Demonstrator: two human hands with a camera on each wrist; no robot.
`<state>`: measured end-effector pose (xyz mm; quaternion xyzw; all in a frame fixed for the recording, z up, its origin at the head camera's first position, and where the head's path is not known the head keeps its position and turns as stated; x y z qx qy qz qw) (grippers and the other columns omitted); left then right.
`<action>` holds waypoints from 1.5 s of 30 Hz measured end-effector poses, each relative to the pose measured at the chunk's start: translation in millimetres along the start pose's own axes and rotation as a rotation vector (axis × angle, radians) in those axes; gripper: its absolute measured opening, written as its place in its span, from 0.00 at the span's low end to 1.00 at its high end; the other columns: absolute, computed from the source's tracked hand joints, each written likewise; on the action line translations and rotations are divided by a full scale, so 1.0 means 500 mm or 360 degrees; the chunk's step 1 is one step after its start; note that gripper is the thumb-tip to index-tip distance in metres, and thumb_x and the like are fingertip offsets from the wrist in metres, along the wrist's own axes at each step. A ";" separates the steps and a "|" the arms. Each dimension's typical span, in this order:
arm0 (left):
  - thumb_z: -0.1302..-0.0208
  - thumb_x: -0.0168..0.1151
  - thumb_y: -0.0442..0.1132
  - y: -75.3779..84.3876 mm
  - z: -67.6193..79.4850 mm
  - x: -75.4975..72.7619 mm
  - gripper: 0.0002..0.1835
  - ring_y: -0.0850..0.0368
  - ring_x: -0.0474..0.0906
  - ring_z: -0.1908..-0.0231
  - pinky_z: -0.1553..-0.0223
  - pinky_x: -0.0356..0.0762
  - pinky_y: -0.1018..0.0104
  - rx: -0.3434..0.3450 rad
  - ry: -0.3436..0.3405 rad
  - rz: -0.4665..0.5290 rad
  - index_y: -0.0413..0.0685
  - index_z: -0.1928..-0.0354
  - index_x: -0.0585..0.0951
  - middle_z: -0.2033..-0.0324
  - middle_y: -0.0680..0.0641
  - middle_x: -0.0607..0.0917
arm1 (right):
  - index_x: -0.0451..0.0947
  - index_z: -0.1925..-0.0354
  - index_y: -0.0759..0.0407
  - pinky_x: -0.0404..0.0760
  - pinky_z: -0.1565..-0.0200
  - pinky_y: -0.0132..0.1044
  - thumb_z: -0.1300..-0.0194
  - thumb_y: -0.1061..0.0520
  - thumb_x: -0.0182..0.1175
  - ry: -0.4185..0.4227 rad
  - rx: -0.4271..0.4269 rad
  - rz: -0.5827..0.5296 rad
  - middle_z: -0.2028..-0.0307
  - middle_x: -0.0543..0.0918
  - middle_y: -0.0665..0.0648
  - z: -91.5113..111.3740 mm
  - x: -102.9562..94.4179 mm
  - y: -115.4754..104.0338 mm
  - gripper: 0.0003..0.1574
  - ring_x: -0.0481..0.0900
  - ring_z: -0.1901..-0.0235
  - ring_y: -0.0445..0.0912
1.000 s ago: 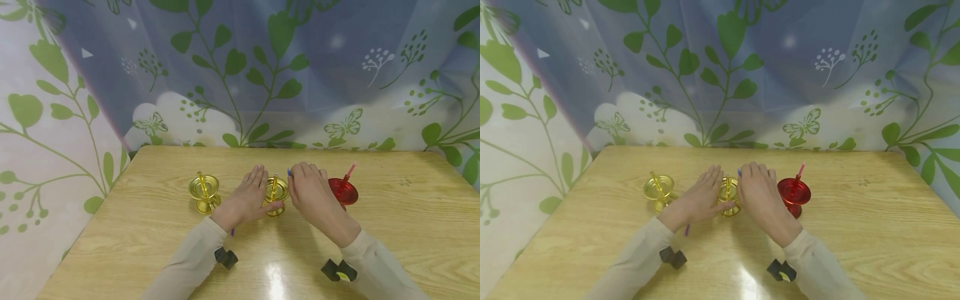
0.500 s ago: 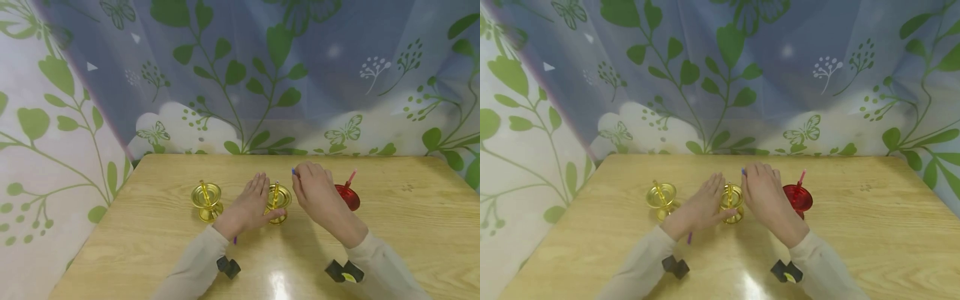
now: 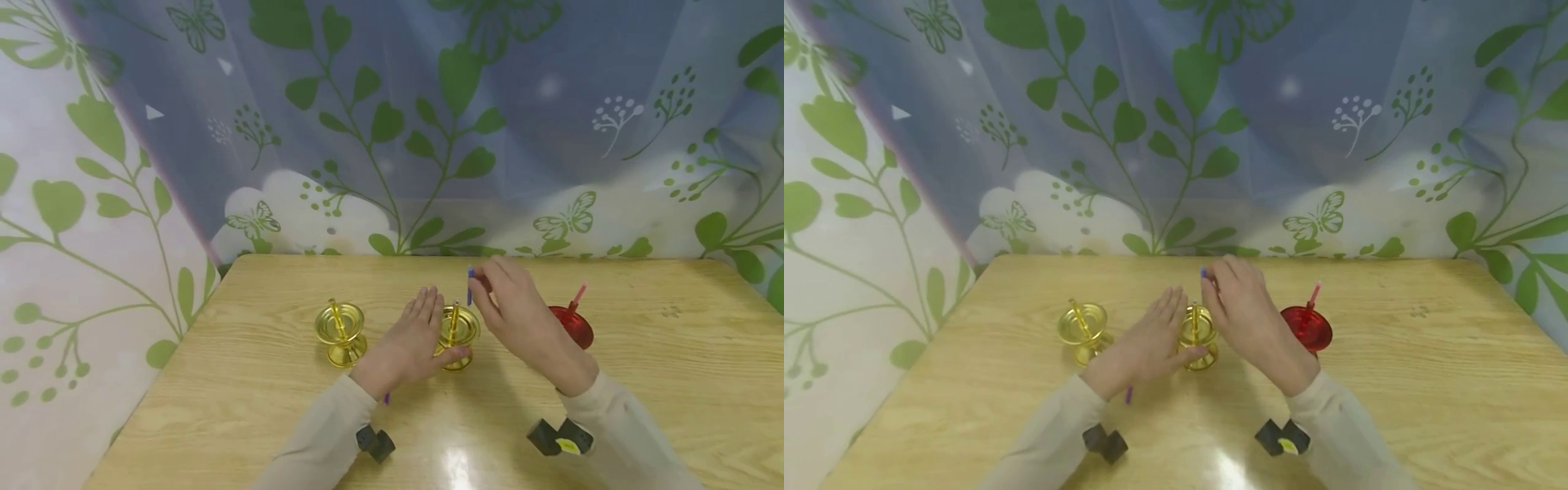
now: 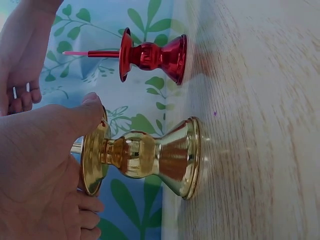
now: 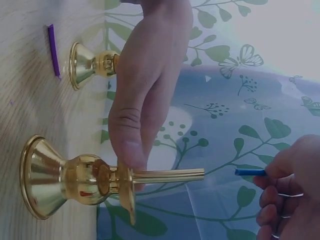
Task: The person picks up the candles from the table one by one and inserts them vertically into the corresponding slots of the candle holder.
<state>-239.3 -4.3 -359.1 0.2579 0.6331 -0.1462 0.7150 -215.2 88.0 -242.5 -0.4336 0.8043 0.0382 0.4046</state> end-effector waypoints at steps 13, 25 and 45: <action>0.31 0.39 0.68 -0.001 -0.001 0.003 0.50 0.45 0.32 0.26 0.28 0.39 0.56 0.0003 -0.0008 0.0001 0.34 0.26 0.43 0.26 0.35 0.40 | 0.78 0.64 0.67 0.79 0.68 0.41 0.37 0.70 0.61 0.0076 -0.0001 -0.0014 0.68 0.79 0.57 0.000 0.015 0.013 0.03 0.77 0.68 0.49; 0.30 0.39 0.68 0.002 -0.001 0.002 0.49 0.44 0.33 0.26 0.28 0.39 0.57 0.0005 0.0010 -0.0029 0.33 0.26 0.44 0.26 0.34 0.42 | 0.79 0.65 0.66 0.78 0.68 0.40 0.39 0.71 0.62 0.0112 -0.0044 -0.0009 0.67 0.80 0.57 0.001 0.016 0.010 0.04 0.77 0.69 0.47; 0.31 0.39 0.69 -0.001 -0.001 0.002 0.50 0.44 0.33 0.26 0.28 0.38 0.56 0.0001 0.0002 -0.0026 0.34 0.26 0.43 0.26 0.34 0.41 | 0.79 0.66 0.66 0.79 0.67 0.41 0.40 0.70 0.63 0.0092 -0.0077 0.0007 0.68 0.79 0.57 0.000 0.024 0.008 0.03 0.77 0.70 0.47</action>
Point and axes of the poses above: each hand's wrist, its own z-axis away from the middle knuckle, its own x-axis out of the palm, y = z × x, the point moved 9 cm from there along -z, towards the middle knuckle
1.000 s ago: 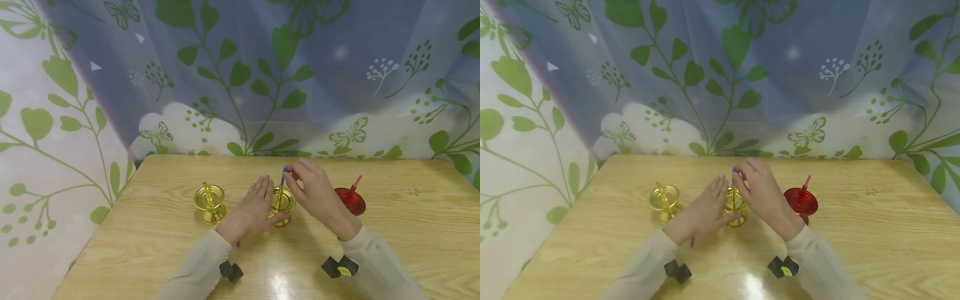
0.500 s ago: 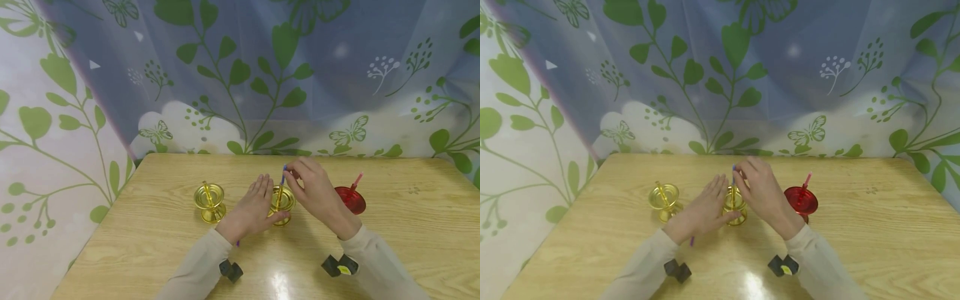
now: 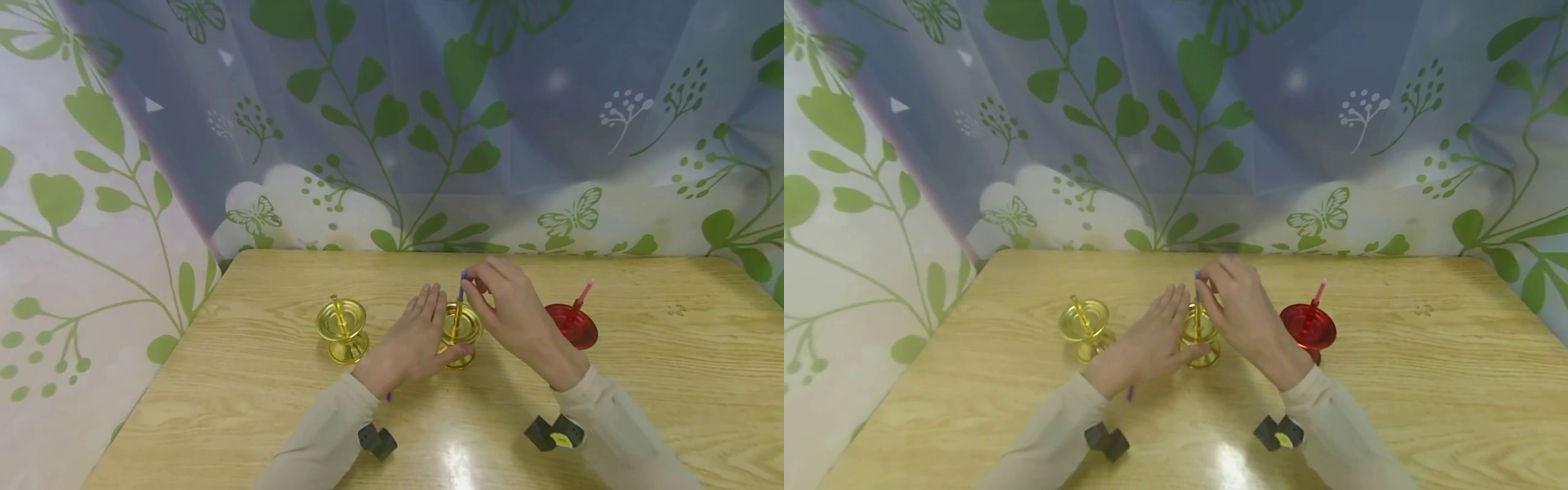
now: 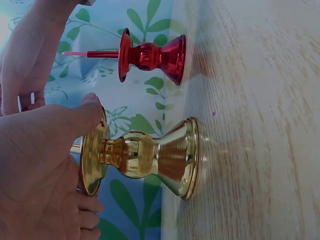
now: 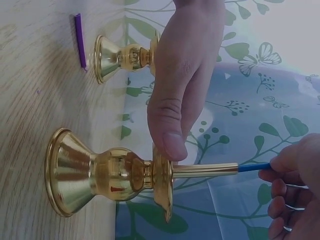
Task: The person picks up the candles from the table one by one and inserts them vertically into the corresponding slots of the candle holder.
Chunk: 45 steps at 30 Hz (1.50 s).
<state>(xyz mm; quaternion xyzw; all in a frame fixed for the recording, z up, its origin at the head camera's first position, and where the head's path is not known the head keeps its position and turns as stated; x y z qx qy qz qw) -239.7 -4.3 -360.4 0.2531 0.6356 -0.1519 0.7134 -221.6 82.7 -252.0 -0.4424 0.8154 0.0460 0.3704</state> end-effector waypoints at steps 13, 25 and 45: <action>0.31 0.38 0.68 0.001 0.002 0.001 0.50 0.45 0.32 0.26 0.28 0.37 0.57 -0.0005 -0.0015 0.0006 0.34 0.26 0.42 0.26 0.35 0.40 | 0.79 0.66 0.66 0.79 0.68 0.40 0.39 0.70 0.63 -0.0026 0.0031 -0.0007 0.68 0.79 0.56 0.002 0.002 0.002 0.03 0.77 0.70 0.46; 0.31 0.38 0.68 0.002 0.001 0.000 0.50 0.45 0.32 0.26 0.28 0.39 0.56 0.0003 -0.0007 0.0005 0.33 0.26 0.43 0.26 0.35 0.40 | 0.79 0.65 0.67 0.78 0.69 0.39 0.39 0.70 0.63 -0.0029 0.0022 -0.0013 0.69 0.79 0.56 0.001 0.004 0.004 0.03 0.77 0.72 0.45; 0.30 0.39 0.68 0.001 0.001 0.000 0.50 0.44 0.33 0.26 0.28 0.39 0.56 0.0008 0.0000 0.0011 0.33 0.26 0.43 0.26 0.35 0.40 | 0.79 0.66 0.65 0.76 0.71 0.38 0.40 0.70 0.64 -0.0017 -0.0025 -0.0008 0.72 0.78 0.54 0.002 0.009 0.002 0.04 0.73 0.73 0.42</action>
Point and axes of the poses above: each hand's wrist, its own z-axis away from the middle knuckle, its own x-axis out of the palm, y = z × x, the point moved 9 cm from there along -z, towards the middle knuckle
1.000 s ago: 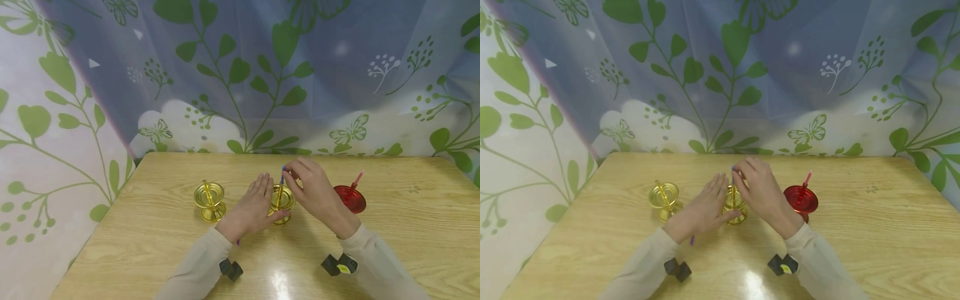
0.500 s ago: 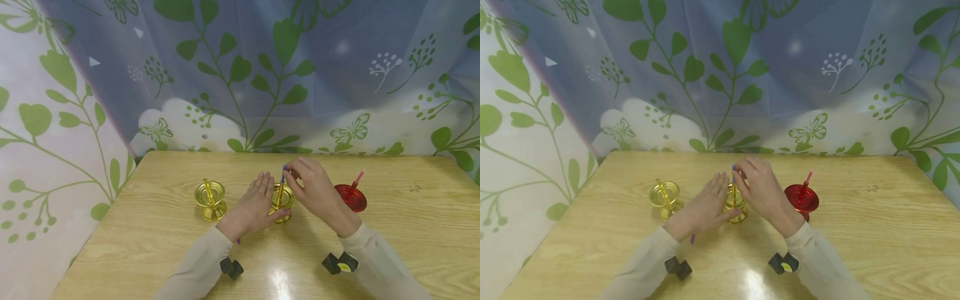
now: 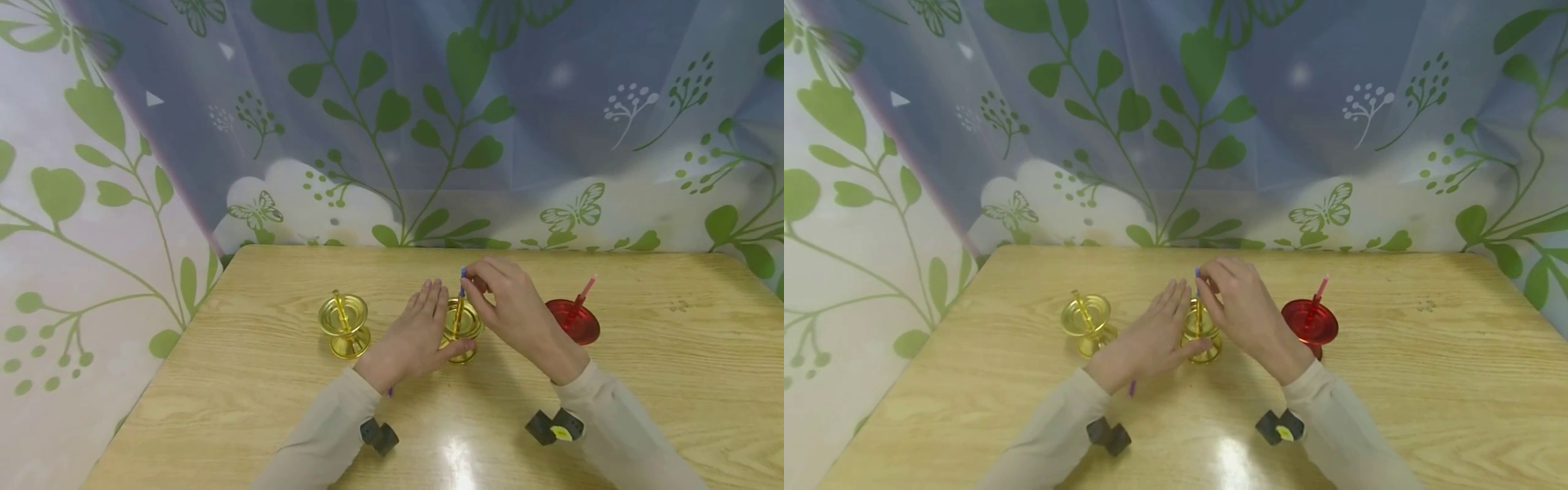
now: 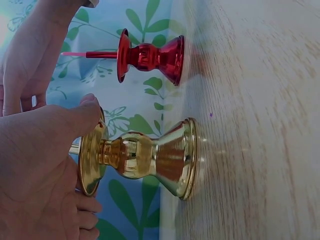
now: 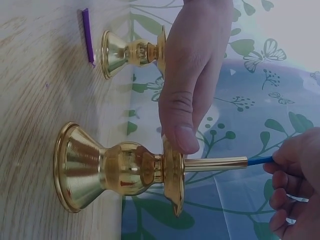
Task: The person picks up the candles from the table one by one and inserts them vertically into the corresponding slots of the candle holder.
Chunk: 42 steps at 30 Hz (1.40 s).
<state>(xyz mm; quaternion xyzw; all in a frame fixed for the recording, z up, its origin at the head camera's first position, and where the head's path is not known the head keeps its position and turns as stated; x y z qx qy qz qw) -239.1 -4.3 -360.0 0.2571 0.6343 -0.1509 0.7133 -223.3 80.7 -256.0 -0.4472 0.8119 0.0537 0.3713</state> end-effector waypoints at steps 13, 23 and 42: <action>0.31 0.38 0.69 0.000 0.001 0.005 0.50 0.45 0.33 0.26 0.27 0.39 0.56 -0.0010 -0.0007 -0.0012 0.34 0.26 0.42 0.26 0.35 0.41 | 0.79 0.66 0.66 0.77 0.71 0.38 0.40 0.70 0.63 -0.0020 -0.0003 0.0004 0.71 0.79 0.54 0.003 0.004 -0.001 0.03 0.74 0.72 0.42; 0.31 0.40 0.68 -0.004 -0.002 0.005 0.50 0.45 0.30 0.26 0.28 0.37 0.56 -0.0015 -0.0045 0.0068 0.34 0.26 0.41 0.26 0.36 0.38 | 0.79 0.66 0.66 0.78 0.71 0.37 0.40 0.70 0.63 -0.0013 -0.0009 -0.0004 0.71 0.79 0.55 0.002 0.003 0.001 0.03 0.75 0.72 0.42; 0.32 0.38 0.69 -0.011 0.001 0.001 0.51 0.48 0.27 0.27 0.28 0.37 0.58 0.0025 -0.0097 0.0144 0.36 0.26 0.37 0.26 0.37 0.36 | 0.80 0.65 0.66 0.79 0.70 0.38 0.39 0.69 0.63 -0.0031 0.0019 0.0006 0.70 0.80 0.55 0.002 0.003 0.003 0.03 0.76 0.72 0.42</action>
Point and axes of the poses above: each hand's wrist, its own z-axis away from the middle knuckle, its own x-axis out of the palm, y = z × x, the point moved 9 cm from there along -z, towards the middle knuckle
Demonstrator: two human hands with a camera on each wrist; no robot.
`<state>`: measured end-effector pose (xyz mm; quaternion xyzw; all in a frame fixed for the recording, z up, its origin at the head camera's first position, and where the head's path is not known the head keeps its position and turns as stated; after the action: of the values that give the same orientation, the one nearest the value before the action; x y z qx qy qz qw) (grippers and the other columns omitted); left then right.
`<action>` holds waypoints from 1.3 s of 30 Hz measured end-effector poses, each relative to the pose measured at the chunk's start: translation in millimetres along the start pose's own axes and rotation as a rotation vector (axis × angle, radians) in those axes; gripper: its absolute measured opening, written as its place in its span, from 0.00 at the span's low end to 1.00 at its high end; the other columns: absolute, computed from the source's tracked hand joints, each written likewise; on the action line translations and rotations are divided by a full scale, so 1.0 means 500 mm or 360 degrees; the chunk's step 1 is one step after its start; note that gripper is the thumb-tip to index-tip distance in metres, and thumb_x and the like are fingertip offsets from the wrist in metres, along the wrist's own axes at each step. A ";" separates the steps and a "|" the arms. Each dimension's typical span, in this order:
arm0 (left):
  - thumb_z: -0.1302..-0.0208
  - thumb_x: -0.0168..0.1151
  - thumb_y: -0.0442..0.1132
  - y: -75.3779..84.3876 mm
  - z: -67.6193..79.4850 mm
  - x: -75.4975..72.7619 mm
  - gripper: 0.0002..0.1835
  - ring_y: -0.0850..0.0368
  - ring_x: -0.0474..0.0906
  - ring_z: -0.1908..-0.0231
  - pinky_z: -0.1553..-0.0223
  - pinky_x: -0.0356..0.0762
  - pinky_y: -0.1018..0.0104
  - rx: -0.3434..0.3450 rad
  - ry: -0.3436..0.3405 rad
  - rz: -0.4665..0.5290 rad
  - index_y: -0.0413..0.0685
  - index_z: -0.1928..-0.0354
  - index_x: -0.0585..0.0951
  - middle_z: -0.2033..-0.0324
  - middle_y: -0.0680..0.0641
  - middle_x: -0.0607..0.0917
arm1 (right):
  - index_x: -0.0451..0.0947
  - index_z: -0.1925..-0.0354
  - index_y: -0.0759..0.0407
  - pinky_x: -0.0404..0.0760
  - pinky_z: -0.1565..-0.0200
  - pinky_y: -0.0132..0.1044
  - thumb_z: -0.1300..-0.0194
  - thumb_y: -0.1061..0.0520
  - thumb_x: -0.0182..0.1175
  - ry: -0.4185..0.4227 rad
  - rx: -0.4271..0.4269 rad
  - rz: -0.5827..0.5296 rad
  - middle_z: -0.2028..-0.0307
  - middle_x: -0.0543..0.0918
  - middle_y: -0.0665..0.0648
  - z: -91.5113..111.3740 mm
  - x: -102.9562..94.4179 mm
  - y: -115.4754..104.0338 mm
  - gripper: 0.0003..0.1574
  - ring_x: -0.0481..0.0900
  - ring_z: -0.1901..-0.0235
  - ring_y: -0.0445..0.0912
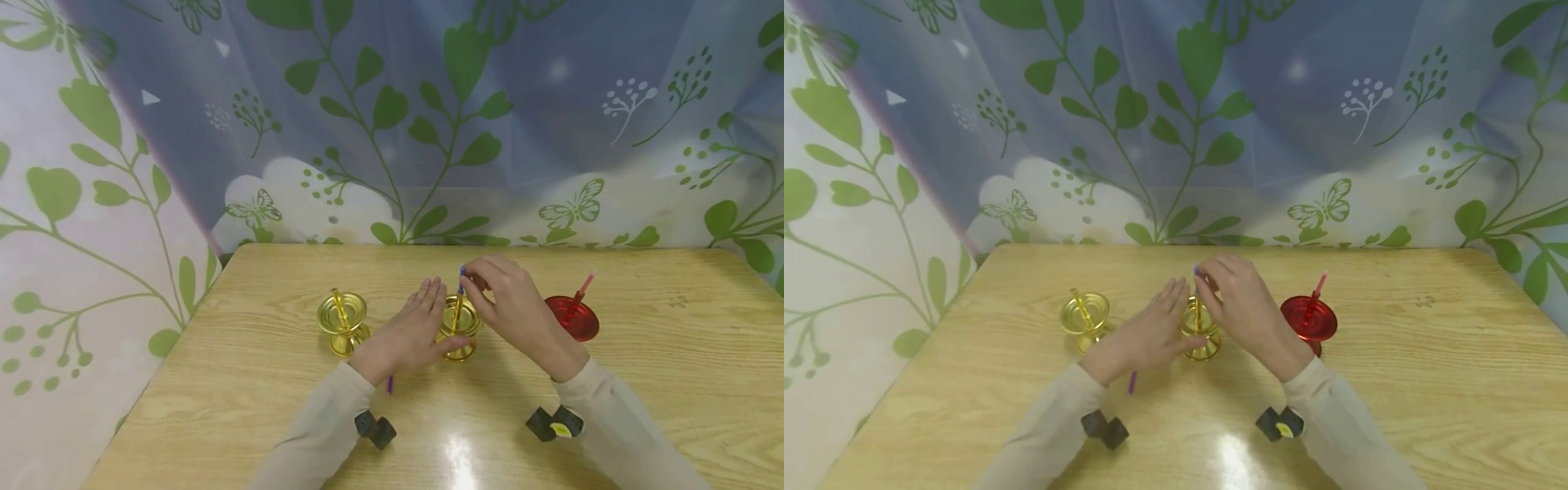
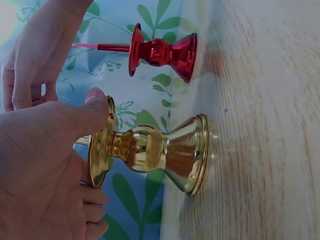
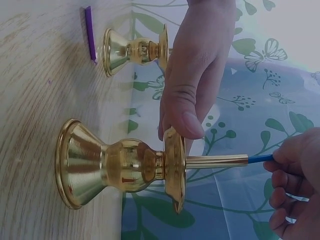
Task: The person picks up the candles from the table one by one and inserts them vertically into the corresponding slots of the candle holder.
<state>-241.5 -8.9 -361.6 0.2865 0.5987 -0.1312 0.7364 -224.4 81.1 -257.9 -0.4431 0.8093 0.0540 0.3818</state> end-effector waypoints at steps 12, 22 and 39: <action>0.31 0.39 0.68 0.000 -0.001 0.002 0.50 0.48 0.28 0.27 0.28 0.38 0.57 0.0000 0.0002 0.0013 0.36 0.26 0.38 0.26 0.37 0.37 | 0.79 0.65 0.66 0.79 0.71 0.38 0.40 0.71 0.63 0.0009 -0.0016 -0.0003 0.70 0.80 0.55 0.001 -0.001 -0.002 0.04 0.76 0.72 0.42; 0.31 0.42 0.67 0.001 -0.002 -0.005 0.50 0.47 0.30 0.26 0.28 0.38 0.58 -0.0004 0.0020 -0.0024 0.35 0.26 0.41 0.26 0.37 0.39 | 0.79 0.65 0.65 0.78 0.71 0.37 0.40 0.70 0.63 0.0004 -0.0010 -0.0005 0.70 0.80 0.55 -0.001 -0.002 -0.002 0.04 0.75 0.72 0.42; 0.32 0.45 0.66 -0.013 0.014 -0.051 0.51 0.47 0.31 0.26 0.28 0.38 0.59 0.0031 0.0070 -0.0043 0.34 0.26 0.40 0.26 0.37 0.38 | 0.79 0.64 0.63 0.77 0.69 0.38 0.39 0.68 0.63 -0.0064 0.0078 -0.0019 0.70 0.79 0.53 0.002 -0.004 0.005 0.04 0.74 0.71 0.43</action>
<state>-245.7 -22.3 -338.0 0.2884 0.6172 -0.1408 0.7184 -225.2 84.2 -257.9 -0.4371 0.8000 0.0407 0.4090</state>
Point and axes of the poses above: each hand's wrist, its own z-axis away from the middle knuckle, its own x-axis out of the palm, y = z × x, the point moved 9 cm from there along -z, towards the middle knuckle
